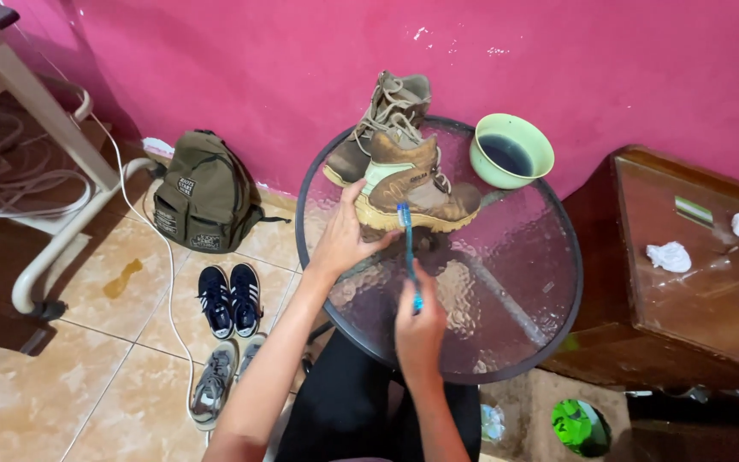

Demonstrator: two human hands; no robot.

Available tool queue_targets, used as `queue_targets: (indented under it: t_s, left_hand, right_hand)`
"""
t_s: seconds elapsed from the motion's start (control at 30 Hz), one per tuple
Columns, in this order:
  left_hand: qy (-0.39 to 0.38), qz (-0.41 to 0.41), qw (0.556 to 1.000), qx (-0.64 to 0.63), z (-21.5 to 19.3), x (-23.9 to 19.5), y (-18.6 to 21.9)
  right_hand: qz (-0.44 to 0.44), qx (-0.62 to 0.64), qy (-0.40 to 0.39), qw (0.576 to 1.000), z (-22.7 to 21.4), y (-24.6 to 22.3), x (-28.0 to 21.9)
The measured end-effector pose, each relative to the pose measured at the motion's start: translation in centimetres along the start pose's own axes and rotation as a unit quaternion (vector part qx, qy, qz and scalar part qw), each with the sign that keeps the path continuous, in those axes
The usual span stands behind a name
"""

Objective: The person scrubs the sole and sides of a brown hiking boot using a toothbrush and a dark liquid from a bowl. They repeatedly dip the brush into the liquid and scrub different areas of the boot, including the sole, heel, and upper sections.

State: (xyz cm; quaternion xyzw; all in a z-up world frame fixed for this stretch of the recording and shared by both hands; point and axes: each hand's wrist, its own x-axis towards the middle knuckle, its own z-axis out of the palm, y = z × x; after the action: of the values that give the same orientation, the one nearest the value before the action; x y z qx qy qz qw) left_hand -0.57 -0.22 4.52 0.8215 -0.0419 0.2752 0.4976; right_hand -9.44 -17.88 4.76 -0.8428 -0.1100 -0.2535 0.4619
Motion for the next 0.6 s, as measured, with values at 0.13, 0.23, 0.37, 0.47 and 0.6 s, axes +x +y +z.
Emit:
queue_targets:
  t_s: [0.13, 0.23, 0.37, 0.47, 0.6]
  left_hand:
    - [0.027, 0.073, 0.997, -0.017, 1.2, -0.5, -2.0]
    - [0.046, 0.117, 0.992, -0.026, 0.4, -0.6, -1.6]
    - [0.016, 0.211, 0.977, -0.028, -0.2, -0.5, -0.8]
    - [0.007, 0.281, 0.960, 0.011, 0.7, -0.6, -1.7]
    - [-0.002, 0.243, 0.970, -0.021, -0.9, -0.5, 0.4]
  right_hand:
    - [-0.036, 0.003, -0.003, 0.999, 1.0, -1.3, -0.6]
    - [-0.026, 0.027, 0.013, 0.999, 0.0, -0.7, -0.7]
    - [-0.052, -0.036, -0.059, 0.996, -2.0, -1.8, 0.1]
    - [-0.098, -0.028, -0.065, 0.993, -2.0, -2.6, 2.2]
    - [-0.125, -0.055, -0.084, 0.987, -3.1, -2.4, 2.4]
